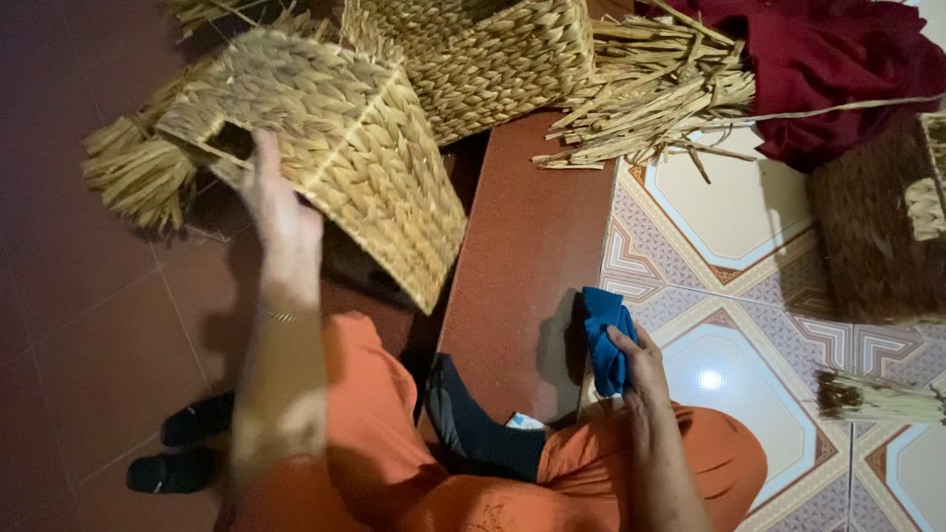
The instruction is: The person wipes the exterior and interior surfaces of a rectangular woven basket using a blue cloth. They rotate the basket to clean all sides and the inside, then place it back among other similar baskets.
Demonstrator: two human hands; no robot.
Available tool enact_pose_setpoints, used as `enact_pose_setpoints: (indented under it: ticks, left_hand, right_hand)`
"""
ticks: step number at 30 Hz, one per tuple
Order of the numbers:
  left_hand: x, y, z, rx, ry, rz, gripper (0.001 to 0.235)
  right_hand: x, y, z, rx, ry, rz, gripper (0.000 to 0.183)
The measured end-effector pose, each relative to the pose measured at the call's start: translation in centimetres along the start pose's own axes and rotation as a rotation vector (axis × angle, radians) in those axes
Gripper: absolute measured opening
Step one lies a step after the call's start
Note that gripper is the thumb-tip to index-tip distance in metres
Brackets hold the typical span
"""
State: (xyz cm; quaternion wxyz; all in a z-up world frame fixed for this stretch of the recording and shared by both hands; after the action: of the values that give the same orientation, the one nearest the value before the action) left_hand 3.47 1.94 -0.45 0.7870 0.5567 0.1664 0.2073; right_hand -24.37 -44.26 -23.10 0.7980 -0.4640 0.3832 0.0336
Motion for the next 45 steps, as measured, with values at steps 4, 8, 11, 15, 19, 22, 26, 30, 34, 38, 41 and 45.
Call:
enact_pose_setpoints:
  ticks: [4, 8, 11, 15, 19, 22, 26, 30, 34, 38, 41, 45]
  left_hand:
    - [-2.3, 2.8, -0.4, -0.073, -0.318, 0.319, 0.021]
    - [-8.4, 6.4, -0.5, 0.110, -0.416, 0.329, 0.018]
    - [-14.2, 9.0, 1.0, 0.108, -0.531, 0.224, 0.027]
    - [-20.2, 13.1, 2.1, 0.043, -0.779, 0.054, 0.033]
    - [-22.0, 14.1, 4.4, 0.219, -1.076, -0.014, 0.032]
    - [-23.7, 12.8, 8.5, 0.056, -1.439, -0.075, 0.033]
    - [-24.7, 9.2, 14.5, 0.168, -1.750, -0.002, 0.033]
    - [-25.4, 7.1, 19.8, 0.365, -1.982, 0.095, 0.034]
    - [-25.4, 7.2, 22.9, 0.546, -1.807, 0.275, 0.035]
    - [-25.5, 8.1, 21.6, 0.416, -1.483, 0.764, 0.045]
    - [-25.4, 7.2, 20.8, 0.320, -1.156, 0.727, 0.036]
    - [-25.4, 6.4, 22.4, 0.310, -0.988, 0.666, 0.041]
  right_hand:
    - [1.3, 0.8, -0.3, -0.012, -0.053, -0.053, 0.042]
    - [1.5, 1.3, -0.1, -0.013, -0.078, -0.068, 0.041]
    - [0.7, 0.6, -0.5, 0.038, -0.048, -0.107, 0.044]
    - [-1.6, -1.9, -1.4, 0.145, -0.001, -0.310, 0.050]
    - [-6.5, -5.9, -2.8, 0.253, 0.049, -0.535, 0.052]
    - [-11.6, -9.7, -3.8, 0.338, 0.080, -0.822, 0.056]
    - [-18.0, -13.4, -4.9, 0.316, 0.120, -1.191, 0.054]
    - [-20.7, -15.9, -3.9, 0.167, 0.288, -1.414, 0.056]
    - [-19.7, -17.1, -3.0, -0.102, 0.443, -1.448, 0.055]
    - [-18.4, -18.3, -3.6, -0.356, 0.521, -1.421, 0.048]
    - [-19.1, -20.3, -3.7, -0.488, 0.524, -1.401, 0.043]
    - [-20.9, -22.6, -2.0, -0.416, 0.399, -1.313, 0.042]
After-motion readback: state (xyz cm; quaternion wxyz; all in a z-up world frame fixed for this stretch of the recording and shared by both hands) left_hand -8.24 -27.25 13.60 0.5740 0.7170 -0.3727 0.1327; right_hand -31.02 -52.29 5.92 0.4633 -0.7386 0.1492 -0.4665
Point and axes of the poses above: each hand's wrist, its own x-axis towards the middle knuckle, its own z-axis out of the palm, y = z × x, the point moved 4 cm from there along x, towards the middle knuckle, and after that the axes turned 5 degrees about z, right-handed, at the moved point
